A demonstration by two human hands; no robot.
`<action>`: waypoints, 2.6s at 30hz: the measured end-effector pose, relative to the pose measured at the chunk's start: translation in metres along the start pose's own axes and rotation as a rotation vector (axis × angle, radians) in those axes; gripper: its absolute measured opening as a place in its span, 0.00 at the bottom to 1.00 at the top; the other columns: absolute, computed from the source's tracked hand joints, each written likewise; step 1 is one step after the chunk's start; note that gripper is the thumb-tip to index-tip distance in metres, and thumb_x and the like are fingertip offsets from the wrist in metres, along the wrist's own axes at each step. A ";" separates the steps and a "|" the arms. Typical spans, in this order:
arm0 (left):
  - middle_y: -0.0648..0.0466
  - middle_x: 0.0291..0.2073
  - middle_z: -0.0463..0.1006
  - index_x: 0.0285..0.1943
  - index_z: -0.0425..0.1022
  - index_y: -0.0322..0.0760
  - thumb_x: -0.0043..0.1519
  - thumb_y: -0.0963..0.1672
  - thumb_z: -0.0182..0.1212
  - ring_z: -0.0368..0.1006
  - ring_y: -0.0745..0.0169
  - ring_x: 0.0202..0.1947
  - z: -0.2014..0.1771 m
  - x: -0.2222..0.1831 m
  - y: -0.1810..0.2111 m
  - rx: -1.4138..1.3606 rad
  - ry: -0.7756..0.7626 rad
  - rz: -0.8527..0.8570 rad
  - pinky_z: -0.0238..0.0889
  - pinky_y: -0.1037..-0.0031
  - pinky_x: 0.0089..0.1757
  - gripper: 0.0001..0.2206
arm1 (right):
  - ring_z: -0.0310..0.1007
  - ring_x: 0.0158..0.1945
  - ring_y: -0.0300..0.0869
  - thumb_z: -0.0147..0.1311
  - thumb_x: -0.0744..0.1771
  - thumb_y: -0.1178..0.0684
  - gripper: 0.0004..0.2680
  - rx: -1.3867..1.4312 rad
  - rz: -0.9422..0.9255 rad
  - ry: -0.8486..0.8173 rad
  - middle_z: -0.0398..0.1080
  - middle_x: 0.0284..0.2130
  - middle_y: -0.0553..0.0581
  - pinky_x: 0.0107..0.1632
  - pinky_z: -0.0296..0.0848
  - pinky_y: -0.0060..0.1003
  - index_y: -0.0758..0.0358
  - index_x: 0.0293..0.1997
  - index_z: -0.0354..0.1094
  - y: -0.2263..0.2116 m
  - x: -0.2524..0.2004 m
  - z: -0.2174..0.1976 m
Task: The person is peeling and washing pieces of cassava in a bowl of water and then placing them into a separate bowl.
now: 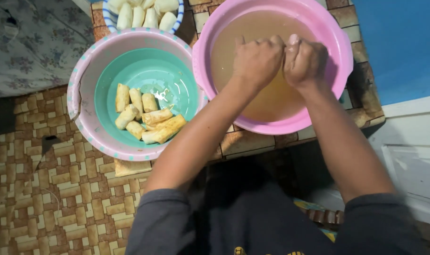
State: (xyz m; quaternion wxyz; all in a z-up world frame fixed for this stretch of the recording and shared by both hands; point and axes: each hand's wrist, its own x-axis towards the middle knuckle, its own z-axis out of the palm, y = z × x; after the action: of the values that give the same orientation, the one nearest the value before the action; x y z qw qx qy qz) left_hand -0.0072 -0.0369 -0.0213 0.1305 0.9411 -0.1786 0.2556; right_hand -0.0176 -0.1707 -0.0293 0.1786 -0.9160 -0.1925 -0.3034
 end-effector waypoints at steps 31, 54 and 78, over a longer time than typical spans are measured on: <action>0.48 0.32 0.75 0.40 0.69 0.43 0.54 0.47 0.53 0.72 0.41 0.33 -0.057 0.019 -0.036 -0.227 -0.730 -0.161 0.64 0.54 0.31 0.09 | 0.65 0.33 0.51 0.34 0.68 0.54 0.09 0.407 0.081 0.026 0.65 0.29 0.59 0.38 0.63 0.42 0.67 0.33 0.57 -0.023 0.014 -0.020; 0.52 0.11 0.65 0.21 0.67 0.36 0.47 0.44 0.57 0.58 0.66 0.12 -0.077 0.024 -0.053 -0.860 -1.252 -0.276 0.51 0.79 0.17 0.07 | 0.54 0.23 0.47 0.26 0.70 0.43 0.18 -0.057 -0.429 0.126 0.56 0.21 0.57 0.22 0.50 0.39 0.64 0.26 0.57 -0.040 0.021 -0.020; 0.52 0.29 0.73 0.48 0.66 0.37 0.57 0.42 0.53 0.67 0.57 0.27 -0.051 0.003 -0.062 -0.853 -0.647 0.084 0.58 0.69 0.32 0.11 | 0.60 0.12 0.52 0.37 0.70 0.48 0.16 -0.178 0.329 -0.070 0.61 0.10 0.56 0.16 0.56 0.46 0.61 0.23 0.64 -0.003 0.002 0.006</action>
State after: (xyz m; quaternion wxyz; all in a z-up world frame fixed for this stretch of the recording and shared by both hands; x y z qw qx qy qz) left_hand -0.0019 0.0348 0.0137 0.4292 0.8273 -0.3350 -0.1380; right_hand -0.0147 -0.1648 -0.0323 0.1376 -0.9572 -0.0185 -0.2539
